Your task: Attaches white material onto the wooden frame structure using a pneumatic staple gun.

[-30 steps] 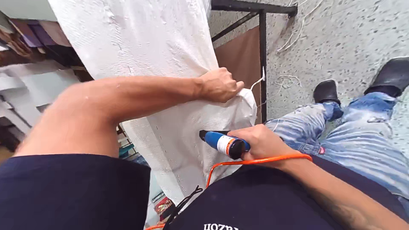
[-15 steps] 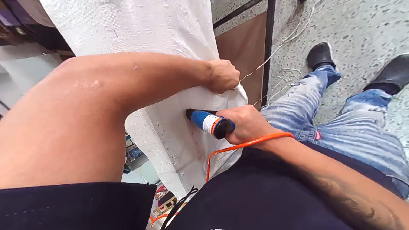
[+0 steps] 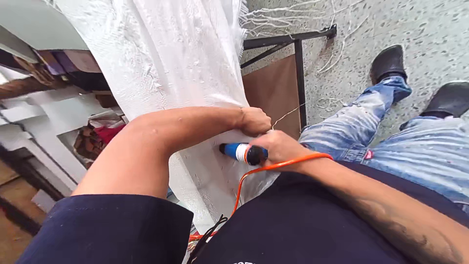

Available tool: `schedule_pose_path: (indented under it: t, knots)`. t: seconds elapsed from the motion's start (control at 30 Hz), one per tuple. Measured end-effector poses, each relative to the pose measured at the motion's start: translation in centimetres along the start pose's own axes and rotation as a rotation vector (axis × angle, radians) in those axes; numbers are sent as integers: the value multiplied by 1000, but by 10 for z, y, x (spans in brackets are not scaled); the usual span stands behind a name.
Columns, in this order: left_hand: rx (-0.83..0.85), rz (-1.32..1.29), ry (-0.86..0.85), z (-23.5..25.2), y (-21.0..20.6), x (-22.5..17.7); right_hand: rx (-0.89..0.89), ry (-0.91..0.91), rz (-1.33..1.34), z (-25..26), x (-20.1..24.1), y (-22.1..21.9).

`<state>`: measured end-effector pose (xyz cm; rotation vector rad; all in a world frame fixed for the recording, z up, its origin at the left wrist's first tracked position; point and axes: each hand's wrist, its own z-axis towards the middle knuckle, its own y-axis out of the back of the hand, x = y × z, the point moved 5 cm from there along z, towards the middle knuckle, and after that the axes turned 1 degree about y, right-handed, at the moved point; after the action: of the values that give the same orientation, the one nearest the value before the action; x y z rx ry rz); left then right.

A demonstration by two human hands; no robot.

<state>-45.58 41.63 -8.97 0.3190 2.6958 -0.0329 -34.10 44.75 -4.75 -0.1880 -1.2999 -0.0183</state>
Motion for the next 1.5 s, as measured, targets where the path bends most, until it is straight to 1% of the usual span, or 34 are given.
schedule_pose_path:
  t: [0.13,0.2,0.27,0.37,0.47,0.5,0.57,0.63,0.7,0.73,0.8,0.87,0.97,1.03,1.13,1.23,1.3,1.37,1.5]
  knots:
    - [58,-23,39,2,2,2,117,102,-74,-13,2,-13]
    - [75,-74,71,4,11,1,108,132,-77,-20,7,-9]
    - [121,-52,150,0,44,18,25,125,-42,-25,3,18]
    - [324,98,315,-27,86,26,-102,15,53,-51,0,53]
    - [503,345,481,-50,107,36,-189,-48,-43,-66,2,85]
    - [511,403,489,-53,105,35,-205,-64,-75,-71,5,91]
    - [394,462,425,-58,96,31,-230,-82,-100,-75,10,96]
    - [181,459,300,-62,91,36,-230,-86,-111,-75,13,98]
    - [-12,372,180,-70,95,40,-210,-89,-114,-71,15,98]
    - [-69,326,154,-74,99,39,-195,-89,-119,-67,16,97]
    - [-109,288,96,-80,103,37,-165,-84,-104,-57,19,91]
    - [-151,237,-21,-83,98,46,-159,-55,-85,-41,20,84]
    - [-104,174,-130,-74,91,57,-167,-21,-2,-13,18,68]
    - [-101,156,-181,-66,87,69,-152,-52,58,10,9,60]
    - [-35,91,-165,-60,73,75,-96,-72,122,33,3,46]
    - [29,70,-167,-52,70,90,-59,-62,31,48,-1,39]
    - [31,38,-170,-49,68,92,-121,-53,-18,52,2,40]
    - [27,40,-181,-46,74,98,-210,-54,-38,68,0,54]
    - [68,16,-170,-47,69,98,-285,-70,-72,92,1,72]
